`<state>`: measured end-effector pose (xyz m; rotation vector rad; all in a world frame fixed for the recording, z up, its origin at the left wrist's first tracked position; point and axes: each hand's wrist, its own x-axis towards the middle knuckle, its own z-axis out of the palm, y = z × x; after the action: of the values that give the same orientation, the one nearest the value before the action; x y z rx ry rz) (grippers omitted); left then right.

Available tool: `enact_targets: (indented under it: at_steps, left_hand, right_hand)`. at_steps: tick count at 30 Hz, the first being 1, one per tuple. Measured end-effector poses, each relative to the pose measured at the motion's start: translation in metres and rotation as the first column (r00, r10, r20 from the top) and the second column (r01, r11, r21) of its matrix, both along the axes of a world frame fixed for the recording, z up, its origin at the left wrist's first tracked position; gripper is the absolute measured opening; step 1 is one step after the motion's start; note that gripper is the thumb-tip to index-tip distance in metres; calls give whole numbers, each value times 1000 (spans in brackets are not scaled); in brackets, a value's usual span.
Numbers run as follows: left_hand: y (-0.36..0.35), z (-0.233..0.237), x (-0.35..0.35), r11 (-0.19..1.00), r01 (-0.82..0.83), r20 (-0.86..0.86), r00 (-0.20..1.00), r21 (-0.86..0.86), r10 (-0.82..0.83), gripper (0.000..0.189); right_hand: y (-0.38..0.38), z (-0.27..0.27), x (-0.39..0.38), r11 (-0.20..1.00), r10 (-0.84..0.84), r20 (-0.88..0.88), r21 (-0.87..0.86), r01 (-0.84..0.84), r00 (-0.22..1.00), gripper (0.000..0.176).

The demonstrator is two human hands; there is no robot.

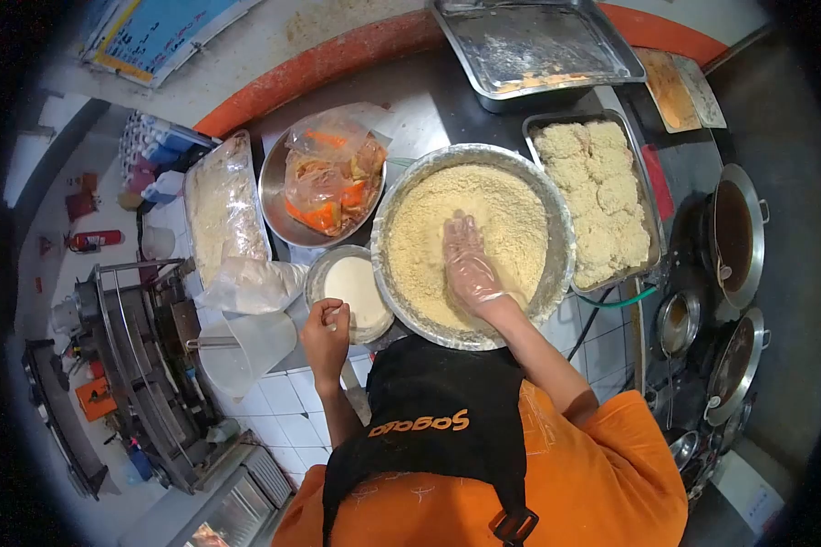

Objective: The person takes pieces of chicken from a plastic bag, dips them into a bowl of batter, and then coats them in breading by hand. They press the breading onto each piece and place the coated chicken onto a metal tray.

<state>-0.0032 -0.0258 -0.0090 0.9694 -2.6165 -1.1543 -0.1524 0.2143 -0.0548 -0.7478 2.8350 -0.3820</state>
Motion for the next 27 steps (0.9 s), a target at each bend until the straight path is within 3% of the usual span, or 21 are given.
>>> enact_targets:
  at_steps: [1,3,4,5,6,7,9,10,11,13,15,17,19,21,23,24,25,27]
  left_hand:
    - [0,0,0,1000,-9,15,1000,9,9,19]
    - [1,2,-2,1000,-22,26,999,17,21,19]
    - [1,4,-2,999,-35,37,999,27,34,20]
    - [1,6,-3,999,-29,35,999,24,28,20]
    - [1,7,-6,999,-24,23,999,28,24,20]
    - [1,10,-7,999,-19,12,1000,32,19,20]
    - [3,18,-16,999,-18,-2,1000,45,19,20]
    - [3,22,-19,998,-23,-8,1000,63,24,20]
    - [0,25,-23,998,-22,-5,1000,51,22,20]
    - [-4,33,-43,999,26,-66,997,-33,-28,19]
    - [-12,46,-65,1000,4,-77,997,-18,-6,17]
    - [-32,52,-91,990,53,-276,957,-127,-86,15]
    - [-51,55,-126,987,80,-379,917,-136,-127,12]
    - [-67,66,-164,978,134,-293,939,-159,-177,14]
    - [-97,45,-206,881,321,-222,885,-348,-410,15]
    - [-116,32,-225,828,430,-31,882,-361,-471,16]
    - [-128,18,-240,815,450,-41,867,-365,-497,16]
    - [-144,0,-259,688,687,311,723,-232,-617,15]
  right_hand:
    - [-1,-10,2,956,222,-96,219,-197,970,74]
    - [12,-21,-14,984,148,-90,110,-138,985,72]
    - [17,-18,-21,996,93,35,3,-93,995,71]
    - [20,-16,-28,995,47,161,-99,-32,986,71]
    - [21,40,-44,989,-77,439,-78,123,895,64]
    - [24,38,-47,988,-81,438,-81,128,895,64]
    - [32,24,-53,869,-436,356,-72,489,827,57]
    - [26,9,-46,814,-474,342,-181,552,811,61]
    - [27,-2,-43,811,-471,350,-189,554,810,61]
    - [16,11,-48,833,-325,671,-129,537,666,64]
    - [6,15,-39,788,-378,608,-184,588,698,66]
    - [4,8,-34,734,-445,533,-244,634,720,67]
    - [12,-16,-31,537,-288,649,-499,680,704,68]
    - [22,-11,-29,468,-260,628,-582,665,733,72]
    - [27,-31,-36,325,-53,729,-634,702,683,77]
    - [34,-25,-40,306,-78,721,-640,705,689,77]
    - [40,-15,-45,287,-24,736,-643,710,677,79]
    - [57,9,-52,247,16,740,-655,714,672,81]
